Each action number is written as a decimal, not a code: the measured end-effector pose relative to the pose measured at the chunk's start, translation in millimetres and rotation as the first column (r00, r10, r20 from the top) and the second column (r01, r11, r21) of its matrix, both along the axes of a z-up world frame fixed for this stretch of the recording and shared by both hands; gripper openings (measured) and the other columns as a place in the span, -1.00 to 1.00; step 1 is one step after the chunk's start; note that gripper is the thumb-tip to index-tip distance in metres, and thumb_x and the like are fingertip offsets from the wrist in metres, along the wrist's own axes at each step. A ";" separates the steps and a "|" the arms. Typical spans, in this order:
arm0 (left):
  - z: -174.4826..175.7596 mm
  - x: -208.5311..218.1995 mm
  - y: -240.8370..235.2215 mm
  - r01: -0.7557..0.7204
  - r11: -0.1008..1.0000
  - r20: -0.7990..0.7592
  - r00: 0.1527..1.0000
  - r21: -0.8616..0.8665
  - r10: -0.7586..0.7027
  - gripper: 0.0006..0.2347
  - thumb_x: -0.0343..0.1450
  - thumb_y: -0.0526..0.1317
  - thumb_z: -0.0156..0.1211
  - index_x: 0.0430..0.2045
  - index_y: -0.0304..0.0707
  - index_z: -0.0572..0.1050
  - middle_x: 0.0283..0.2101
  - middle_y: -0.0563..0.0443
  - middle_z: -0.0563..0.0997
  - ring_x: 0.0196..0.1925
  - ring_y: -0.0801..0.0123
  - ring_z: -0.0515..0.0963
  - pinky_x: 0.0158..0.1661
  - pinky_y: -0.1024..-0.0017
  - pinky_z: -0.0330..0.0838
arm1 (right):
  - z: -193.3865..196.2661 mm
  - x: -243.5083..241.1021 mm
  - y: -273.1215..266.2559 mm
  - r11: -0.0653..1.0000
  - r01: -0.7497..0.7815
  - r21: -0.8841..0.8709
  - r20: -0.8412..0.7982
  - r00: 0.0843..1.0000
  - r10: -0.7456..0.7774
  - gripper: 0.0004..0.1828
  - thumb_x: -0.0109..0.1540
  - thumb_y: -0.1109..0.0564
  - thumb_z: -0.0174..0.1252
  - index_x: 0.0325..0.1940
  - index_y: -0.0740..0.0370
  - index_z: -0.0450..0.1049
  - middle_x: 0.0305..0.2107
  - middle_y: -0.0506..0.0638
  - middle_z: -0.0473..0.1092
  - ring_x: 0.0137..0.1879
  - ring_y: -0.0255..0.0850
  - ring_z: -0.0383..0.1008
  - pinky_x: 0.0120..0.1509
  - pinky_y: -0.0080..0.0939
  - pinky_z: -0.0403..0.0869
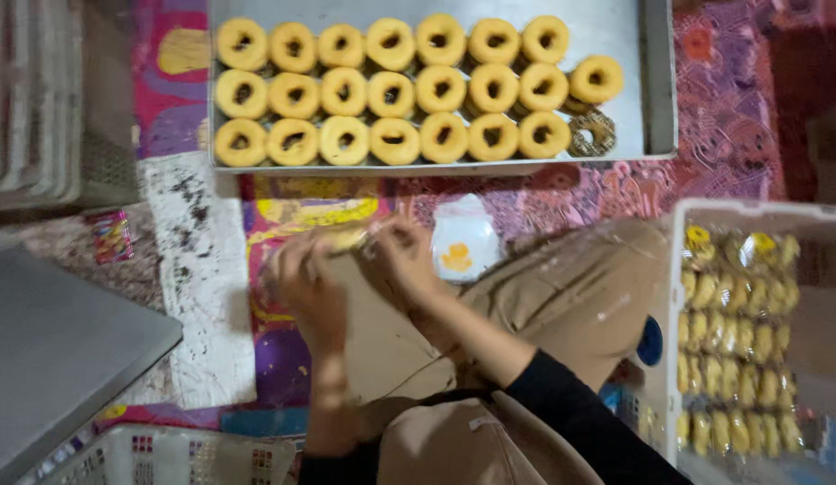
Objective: The person sits on the floor and individually places donuts from a metal tray into clear plastic bags. They seal each bag and place it into a white plastic crate. The process is repeated for multiple donuts.
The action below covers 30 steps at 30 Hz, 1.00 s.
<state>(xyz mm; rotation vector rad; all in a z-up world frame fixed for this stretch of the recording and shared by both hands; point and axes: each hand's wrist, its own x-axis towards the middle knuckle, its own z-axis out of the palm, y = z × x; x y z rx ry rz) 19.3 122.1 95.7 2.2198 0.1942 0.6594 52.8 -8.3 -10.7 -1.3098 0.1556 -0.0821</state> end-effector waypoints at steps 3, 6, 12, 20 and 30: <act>-83.2 -49.3 40.8 -0.034 0.958 -0.002 0.999 0.283 0.036 -0.82 0.53 -0.19 0.19 -0.18 -0.37 0.56 -0.18 -0.20 0.61 -0.04 -0.02 0.54 0.12 0.13 0.40 | -46.0 -59.1 21.9 0.859 -0.236 -0.454 -0.514 0.857 -0.037 -0.71 0.33 -0.02 0.26 -0.25 0.22 0.41 -0.48 -0.03 0.38 -0.34 -0.25 0.31 -0.24 -0.22 0.30; -146.5 -80.2 59.5 -0.130 0.909 -0.208 0.977 -0.397 0.049 -0.78 0.51 -0.17 0.25 -0.16 -0.41 0.54 -0.35 -0.04 0.54 -0.32 0.25 0.51 -0.24 0.40 0.45 | -70.6 -82.4 10.5 0.842 -0.443 -0.308 -0.185 0.896 0.404 -0.89 0.38 0.16 0.25 -0.19 0.25 0.55 -0.41 -0.01 0.49 -0.25 -0.32 0.41 -0.15 -0.30 0.39; -129.1 -83.3 1.2 0.068 0.413 -0.039 0.969 -0.908 -0.245 -0.79 0.54 -0.16 0.10 -0.08 -0.33 0.49 -0.17 -0.06 0.63 -0.20 0.28 0.65 -0.20 0.44 0.54 | 19.1 -58.9 -53.8 0.944 -0.189 0.272 -0.200 0.948 0.247 -0.23 0.21 0.31 0.29 0.45 0.14 0.14 0.09 0.01 0.35 0.12 -0.31 0.46 0.15 -0.29 0.53; -140.8 10.1 -195.6 0.259 0.490 -0.112 0.788 -0.832 -0.605 -0.79 0.52 -0.18 0.11 -0.06 -0.31 0.48 -0.16 -0.03 0.63 -0.20 0.32 0.64 -0.20 0.44 0.55 | 145.2 -92.7 -173.2 0.940 -0.001 0.340 -0.135 0.990 0.049 -0.13 0.18 0.29 0.33 0.53 0.20 0.11 -0.05 -0.01 0.39 0.04 -0.27 0.45 0.14 -0.25 0.48; -229.4 35.3 -245.8 0.323 0.828 -0.398 0.759 -0.458 -0.516 -0.79 0.49 -0.20 0.14 -0.05 -0.29 0.46 -0.15 0.01 0.62 -0.18 0.37 0.64 -0.21 0.44 0.56 | 145.4 -124.3 -213.4 0.960 0.003 0.281 -0.211 0.976 0.059 -0.13 0.12 0.30 0.36 0.45 0.21 0.11 -0.08 -0.04 0.44 0.03 -0.31 0.48 0.11 -0.27 0.50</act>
